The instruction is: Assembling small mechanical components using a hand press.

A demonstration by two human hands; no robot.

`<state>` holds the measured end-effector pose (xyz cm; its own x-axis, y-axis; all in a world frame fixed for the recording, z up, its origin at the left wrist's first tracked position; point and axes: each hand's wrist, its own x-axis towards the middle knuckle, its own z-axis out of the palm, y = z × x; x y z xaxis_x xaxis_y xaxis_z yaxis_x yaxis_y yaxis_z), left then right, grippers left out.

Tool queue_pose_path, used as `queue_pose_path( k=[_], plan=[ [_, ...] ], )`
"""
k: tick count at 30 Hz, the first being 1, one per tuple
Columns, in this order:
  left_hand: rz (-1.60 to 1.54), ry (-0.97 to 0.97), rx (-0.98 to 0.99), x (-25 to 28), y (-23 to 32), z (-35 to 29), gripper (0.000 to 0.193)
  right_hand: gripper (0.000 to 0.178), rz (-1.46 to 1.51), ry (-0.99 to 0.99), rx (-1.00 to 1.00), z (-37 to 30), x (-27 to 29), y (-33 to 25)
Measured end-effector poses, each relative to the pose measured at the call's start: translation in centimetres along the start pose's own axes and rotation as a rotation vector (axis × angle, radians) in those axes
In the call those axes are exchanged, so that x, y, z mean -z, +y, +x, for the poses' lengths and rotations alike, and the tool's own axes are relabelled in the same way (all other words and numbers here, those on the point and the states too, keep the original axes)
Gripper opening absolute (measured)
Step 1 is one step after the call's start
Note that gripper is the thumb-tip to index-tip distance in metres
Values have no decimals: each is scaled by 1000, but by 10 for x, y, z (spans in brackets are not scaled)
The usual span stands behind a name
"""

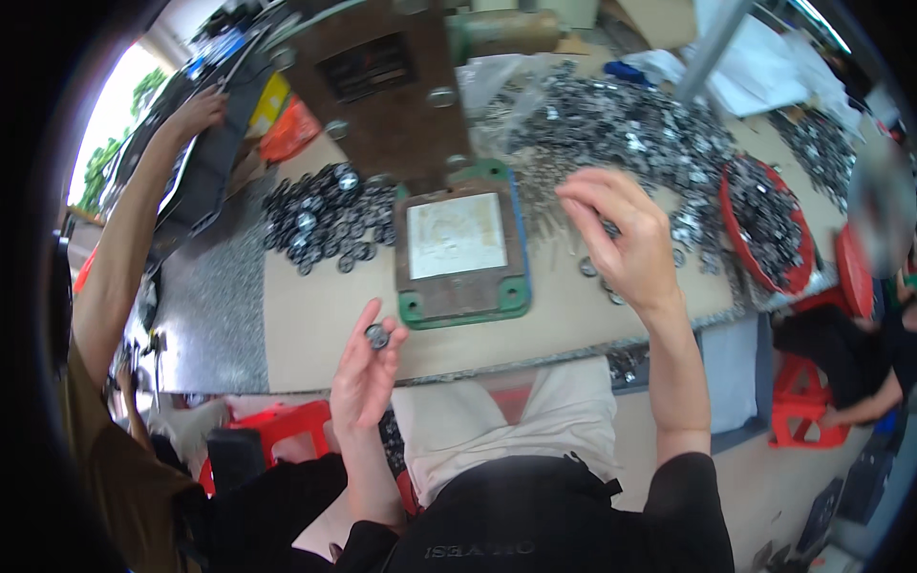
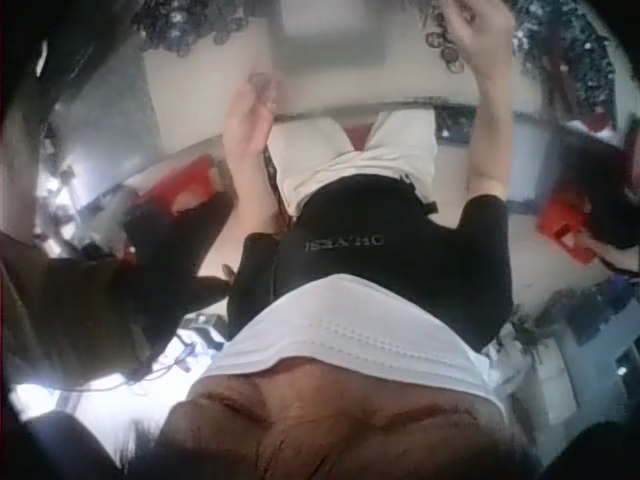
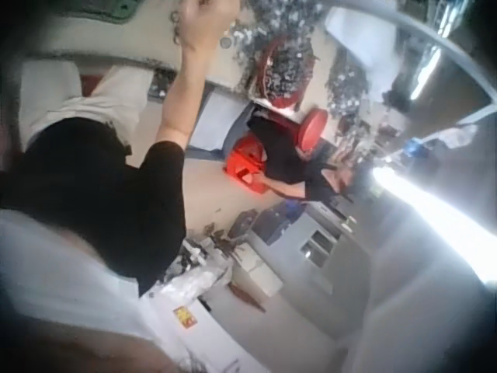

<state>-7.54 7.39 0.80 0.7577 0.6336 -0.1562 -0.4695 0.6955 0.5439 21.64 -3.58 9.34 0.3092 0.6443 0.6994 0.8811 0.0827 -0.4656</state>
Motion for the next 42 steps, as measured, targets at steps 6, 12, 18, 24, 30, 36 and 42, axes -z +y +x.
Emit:
queue_pose_path(
  k=[6,12,18,24,30,36,42],
  plan=[
    [-73,-59,42,-3,-29,-10,41,15,-89,-273,-431,-15,30,32],
    [-12,-35,156,-14,-51,-8,39,20,-61,-553,-533,-45,24,40],
    [-38,-25,171,-20,-61,-1,42,26,-84,-545,-328,-56,12,45],
    [-46,-28,168,-17,-63,1,41,22,-141,-379,-549,-57,34,49],
    [-46,-51,195,-13,-68,3,40,12,-176,-389,-701,-81,51,40],
    [-21,-69,213,-18,-73,7,39,13,-170,-180,-692,-95,63,65],
    [-8,-78,225,-22,-75,11,36,14,-296,-156,-620,-81,66,95]
  ],
)
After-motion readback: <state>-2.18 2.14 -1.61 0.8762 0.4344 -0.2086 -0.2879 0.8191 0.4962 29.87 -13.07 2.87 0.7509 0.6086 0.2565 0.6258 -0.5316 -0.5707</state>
